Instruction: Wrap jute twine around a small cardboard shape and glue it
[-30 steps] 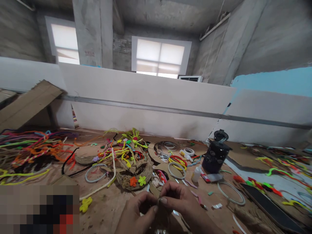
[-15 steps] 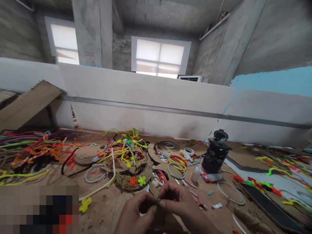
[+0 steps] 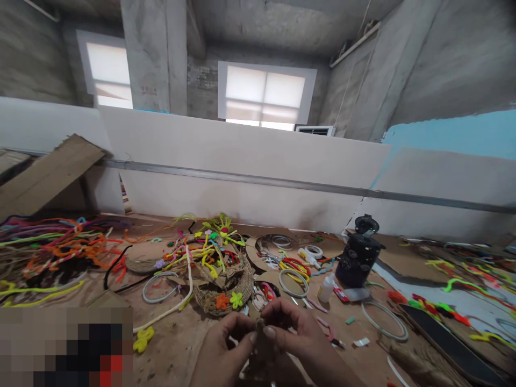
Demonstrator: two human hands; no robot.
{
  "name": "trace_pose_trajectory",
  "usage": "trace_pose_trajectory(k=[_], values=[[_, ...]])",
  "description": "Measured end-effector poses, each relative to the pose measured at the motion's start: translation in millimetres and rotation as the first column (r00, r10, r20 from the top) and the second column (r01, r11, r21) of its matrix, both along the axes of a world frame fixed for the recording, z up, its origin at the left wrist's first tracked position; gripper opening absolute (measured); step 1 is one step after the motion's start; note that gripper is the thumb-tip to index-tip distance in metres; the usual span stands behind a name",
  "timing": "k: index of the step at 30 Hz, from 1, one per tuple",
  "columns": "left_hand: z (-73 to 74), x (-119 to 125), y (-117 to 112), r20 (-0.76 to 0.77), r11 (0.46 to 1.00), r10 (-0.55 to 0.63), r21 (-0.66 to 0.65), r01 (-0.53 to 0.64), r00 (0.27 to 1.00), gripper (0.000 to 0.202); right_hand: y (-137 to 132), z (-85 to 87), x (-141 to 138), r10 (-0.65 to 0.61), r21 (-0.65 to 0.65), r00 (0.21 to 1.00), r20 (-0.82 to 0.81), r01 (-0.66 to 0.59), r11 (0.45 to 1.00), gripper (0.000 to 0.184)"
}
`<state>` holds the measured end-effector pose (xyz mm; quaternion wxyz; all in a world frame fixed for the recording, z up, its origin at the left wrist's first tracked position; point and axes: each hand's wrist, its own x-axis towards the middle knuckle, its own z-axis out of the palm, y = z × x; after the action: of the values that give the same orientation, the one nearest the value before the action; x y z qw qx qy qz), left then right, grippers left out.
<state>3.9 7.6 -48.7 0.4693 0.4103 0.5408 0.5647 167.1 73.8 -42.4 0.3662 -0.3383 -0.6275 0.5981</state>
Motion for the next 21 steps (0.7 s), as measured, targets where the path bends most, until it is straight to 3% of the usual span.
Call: trace_pose_trajectory(k=[5,10,17,21], values=[[-3.8,-0.4,2.6,0.201,0.999,0.03,0.005,-0.032,0.979,0.027,0.6,-10.1,-3.7,0.028,-0.123,0.995,-0.092,-0.04,0.992,0.049],[-6.8,-0.1,4.5,0.218,0.999,0.039,-0.03,-0.033,0.975,0.027,4.3,-21.2,-5.3,-0.015,-0.177,0.993,-0.114,-0.005,0.984,0.047],[-4.1,-11.9,8.2,0.126,0.995,-0.085,-0.04,0.09,0.988,0.033,0.5,-11.8,-5.3,-0.055,-0.156,0.998,-0.036,0.049,0.987,0.048],[-6.4,-10.8,9.2,-0.019,0.998,-0.067,-0.021,0.067,0.998,0.032,-2.9,-8.5,-5.7,0.007,-0.152,0.999,0.052,0.001,0.988,0.051]])
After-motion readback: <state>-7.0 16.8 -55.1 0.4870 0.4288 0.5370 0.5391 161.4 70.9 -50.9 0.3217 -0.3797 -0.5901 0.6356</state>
